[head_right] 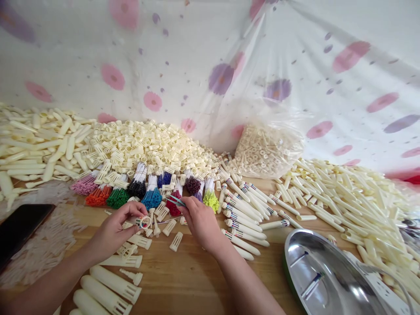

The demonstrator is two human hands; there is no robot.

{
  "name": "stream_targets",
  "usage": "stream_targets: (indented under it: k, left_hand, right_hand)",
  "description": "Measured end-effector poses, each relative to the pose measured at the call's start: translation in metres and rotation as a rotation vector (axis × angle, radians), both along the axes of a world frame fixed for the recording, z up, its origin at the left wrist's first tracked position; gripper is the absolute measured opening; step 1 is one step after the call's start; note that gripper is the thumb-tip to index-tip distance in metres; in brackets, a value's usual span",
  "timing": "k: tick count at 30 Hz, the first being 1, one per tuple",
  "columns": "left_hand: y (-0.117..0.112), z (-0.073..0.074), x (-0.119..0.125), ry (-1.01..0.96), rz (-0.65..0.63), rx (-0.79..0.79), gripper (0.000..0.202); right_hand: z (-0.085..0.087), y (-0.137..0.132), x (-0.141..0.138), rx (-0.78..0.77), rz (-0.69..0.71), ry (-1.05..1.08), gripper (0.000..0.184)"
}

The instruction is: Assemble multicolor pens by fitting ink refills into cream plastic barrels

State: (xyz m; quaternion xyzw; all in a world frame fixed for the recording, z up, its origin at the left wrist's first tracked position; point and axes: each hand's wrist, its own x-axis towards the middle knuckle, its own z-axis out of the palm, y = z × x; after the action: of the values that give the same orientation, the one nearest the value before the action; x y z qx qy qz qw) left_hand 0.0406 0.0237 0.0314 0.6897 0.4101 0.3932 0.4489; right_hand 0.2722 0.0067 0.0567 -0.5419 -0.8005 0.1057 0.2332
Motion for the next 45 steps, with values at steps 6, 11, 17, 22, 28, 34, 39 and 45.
stream_targets:
  k: [6,11,17,22,28,34,39,45]
  left_hand:
    - [0.001,-0.006,-0.001,0.005,-0.012,-0.009,0.02]
    - [0.0,-0.007,0.0,0.001,-0.01,-0.027,0.02]
    - [-0.001,-0.005,0.002,-0.039,-0.017,-0.049,0.018]
    - [-0.002,-0.004,0.002,-0.042,-0.048,-0.063,0.016]
    - [-0.002,-0.003,0.002,-0.034,-0.084,-0.064,0.017]
    - [-0.002,-0.004,0.003,-0.02,-0.095,-0.031,0.016]
    - [-0.002,-0.004,0.003,0.026,-0.095,-0.04,0.011]
    - [-0.002,-0.005,0.0,0.069,-0.106,0.006,0.019]
  right_hand:
    - [0.007,-0.006,0.004,0.004,0.049,-0.068,0.024]
    - [0.019,-0.016,0.006,0.162,0.155,-0.099,0.024]
    - [0.027,-0.024,0.003,0.177,0.277,0.051,0.024]
    - [0.026,-0.024,-0.002,0.171,0.288,0.048,0.016]
    - [0.023,-0.022,-0.005,0.152,0.287,0.022,0.017]
    - [0.025,-0.023,-0.007,0.177,0.301,-0.008,0.018]
    - [0.025,-0.023,-0.007,0.242,0.307,0.008,0.015]
    - [0.025,-0.022,-0.002,0.252,0.309,0.042,0.015]
